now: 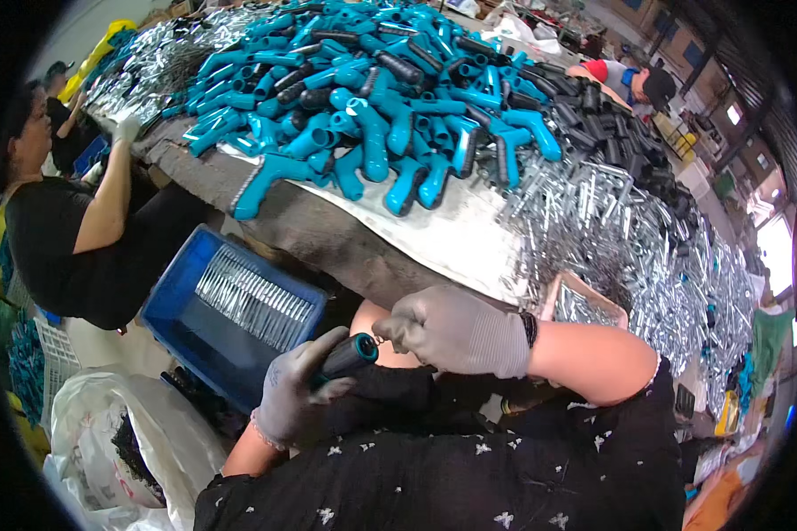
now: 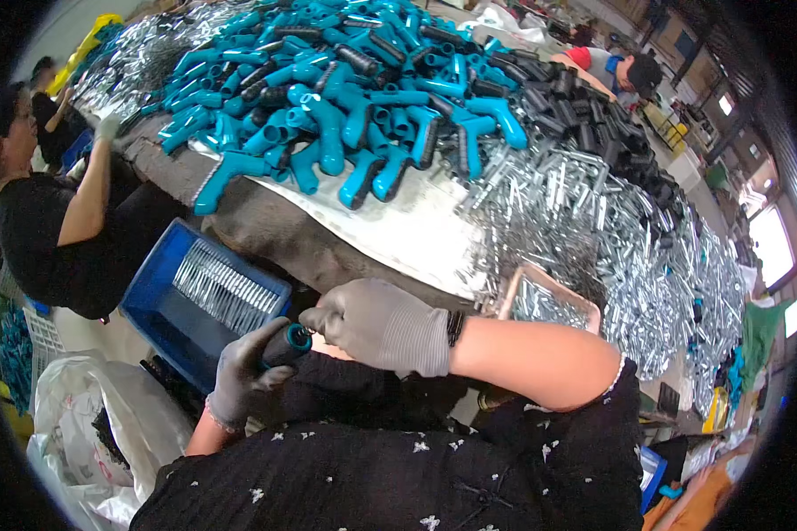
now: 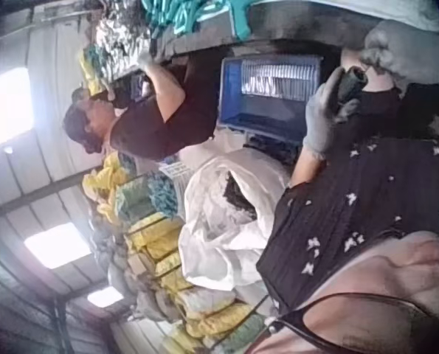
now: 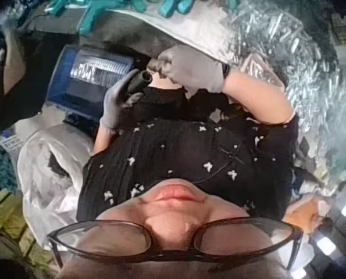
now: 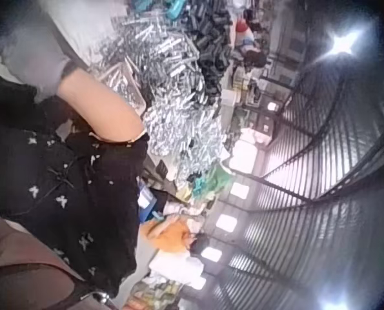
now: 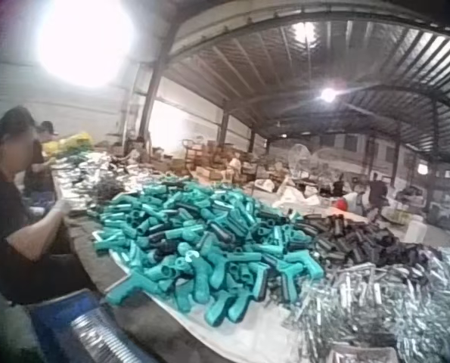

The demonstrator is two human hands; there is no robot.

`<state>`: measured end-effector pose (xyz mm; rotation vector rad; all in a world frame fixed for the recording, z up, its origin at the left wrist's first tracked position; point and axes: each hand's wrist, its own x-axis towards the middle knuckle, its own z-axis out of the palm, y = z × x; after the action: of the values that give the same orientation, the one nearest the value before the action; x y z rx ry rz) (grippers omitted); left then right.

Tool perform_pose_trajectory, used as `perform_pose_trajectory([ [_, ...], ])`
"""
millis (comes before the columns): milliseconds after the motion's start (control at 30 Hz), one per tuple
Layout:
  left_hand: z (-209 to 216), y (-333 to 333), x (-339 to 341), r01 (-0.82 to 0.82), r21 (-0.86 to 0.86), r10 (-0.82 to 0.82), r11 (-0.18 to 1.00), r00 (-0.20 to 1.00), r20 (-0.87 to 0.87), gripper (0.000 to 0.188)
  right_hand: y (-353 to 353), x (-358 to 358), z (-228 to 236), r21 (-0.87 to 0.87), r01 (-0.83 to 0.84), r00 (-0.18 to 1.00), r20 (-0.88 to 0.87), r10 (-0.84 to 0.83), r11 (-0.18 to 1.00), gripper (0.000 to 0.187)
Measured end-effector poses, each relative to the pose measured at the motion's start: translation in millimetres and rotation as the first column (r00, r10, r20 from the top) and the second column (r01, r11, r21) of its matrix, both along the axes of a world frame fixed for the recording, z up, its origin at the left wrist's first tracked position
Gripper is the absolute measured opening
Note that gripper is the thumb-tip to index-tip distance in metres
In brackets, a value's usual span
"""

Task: The person assembles tools by inserting metal pins and springs into metal tubes, attaching the tubes into plastic handles, and fitting grips onto the assemblies by hand.

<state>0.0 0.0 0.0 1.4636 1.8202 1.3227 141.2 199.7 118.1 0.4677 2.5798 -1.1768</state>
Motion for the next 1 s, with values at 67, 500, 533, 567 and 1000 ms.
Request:
perform_pose_trajectory([
  [67,3,-2,3,-0.022,-0.152,-0.006,0.988,0.983,-0.181,0.059,-6,-5,-6,0.351,-0.235,0.969,0.010,0.247,0.906,0.032],
  [500,-34,-7,-33,-0.126,0.010,0.075,0.992,0.649,0.757,0.052,32,-264,-35,0.914,0.026,0.943,-0.157,0.294,0.405,0.037],
  [533,-36,-10,-30,-0.132,0.035,0.059,0.991,0.644,0.763,0.051,37,-256,-35,0.885,0.104,0.920,-0.258,0.293,0.453,0.035],
  [567,-36,-11,-29,-0.131,0.035,0.057,0.991,0.639,0.767,0.051,48,-242,-32,0.847,0.179,0.890,-0.356,0.285,0.500,0.033],
  [1000,-18,16,33,0.158,0.016,-0.135,0.987,0.785,0.605,0.045,32,86,23,-0.258,0.413,0.524,-0.717,-0.459,0.874,0.038],
])
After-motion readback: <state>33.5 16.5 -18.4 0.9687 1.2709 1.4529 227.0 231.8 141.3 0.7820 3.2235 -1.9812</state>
